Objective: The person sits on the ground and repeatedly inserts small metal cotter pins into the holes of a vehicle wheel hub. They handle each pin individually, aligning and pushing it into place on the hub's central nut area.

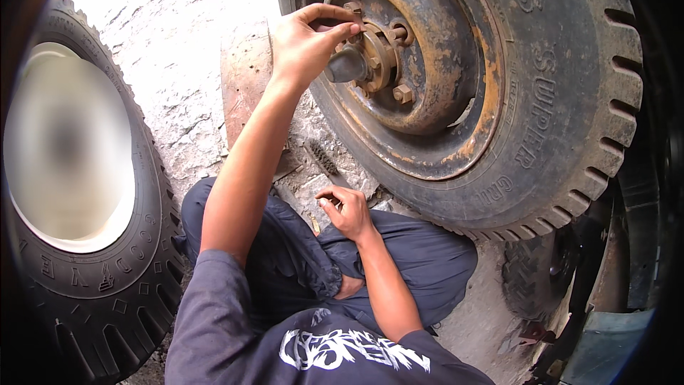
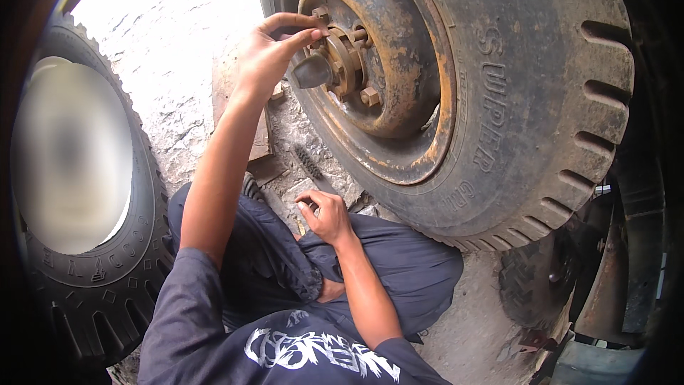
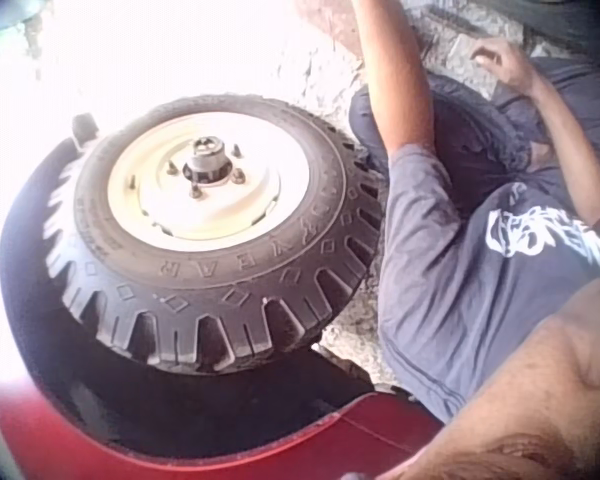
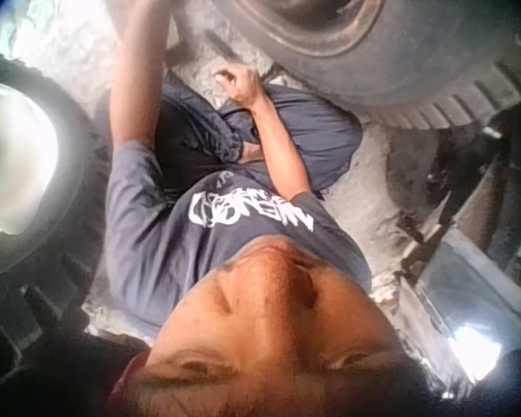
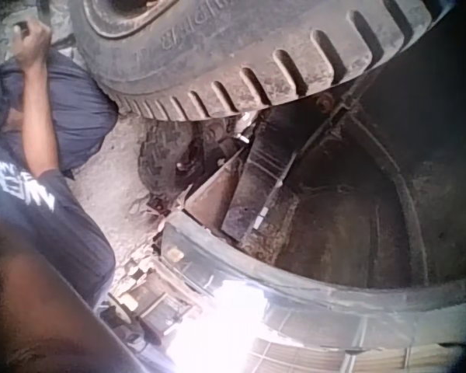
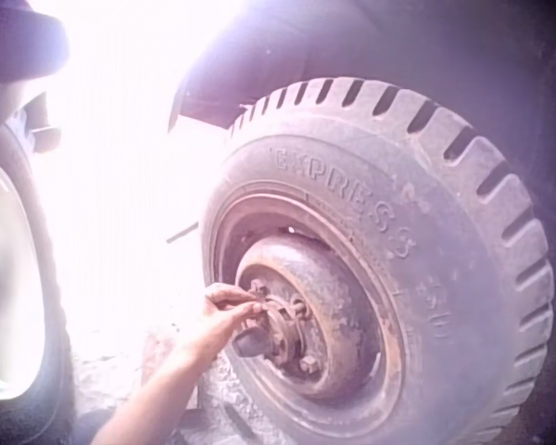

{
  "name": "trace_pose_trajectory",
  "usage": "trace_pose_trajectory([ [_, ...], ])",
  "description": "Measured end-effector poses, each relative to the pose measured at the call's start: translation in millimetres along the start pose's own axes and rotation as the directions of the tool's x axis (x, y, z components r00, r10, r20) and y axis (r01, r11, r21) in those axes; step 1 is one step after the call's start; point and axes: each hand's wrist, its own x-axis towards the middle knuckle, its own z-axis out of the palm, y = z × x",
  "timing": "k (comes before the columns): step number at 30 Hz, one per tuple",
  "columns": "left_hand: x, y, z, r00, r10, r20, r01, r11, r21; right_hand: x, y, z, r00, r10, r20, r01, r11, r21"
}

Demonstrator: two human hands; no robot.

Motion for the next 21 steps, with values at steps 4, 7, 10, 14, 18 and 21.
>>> trace_pose_trajectory([
  [4, 5, 4, 12, 1.000, -0.015, -0.026, 0.016, 0.999, 0.030, 5, 2, -2, 1.000, -0.006, -0.011, 0.006, 1.000, 0.003],
  [7, 7, 5, 11, 0.999, -0.048, 0.004, 0.047, 0.994, 0.094, 5, -5, -5, 0.998, 0.061, 0.030, -0.061, 0.998, 0.010],
  [10, 7, 13, 11, 0.996, -0.092, 0.001, 0.091, 0.987, 0.134, 5, -5, -5, 0.998, 0.061, 0.035, -0.061, 0.998, 0.005],
  [14, 11, 7, 10, 0.996, 0.062, 0.061, -0.070, 0.988, 0.139, 4, -2, -4, 0.998, 0.051, 0.033, -0.050, 0.999, -0.017],
  [18, 19, 6, 1, 0.983, 0.155, 0.097, -0.180, 0.909, 0.376, 7, -7, -4, 0.997, 0.058, 0.054, -0.056, 0.998, -0.029],
  [21, 25, 8, 5, 0.965, 0.216, 0.151, -0.260, 0.876, 0.407, 4, -3, -3, 0.999, 0.039, 0.030, -0.039, 0.999, -0.002],
])
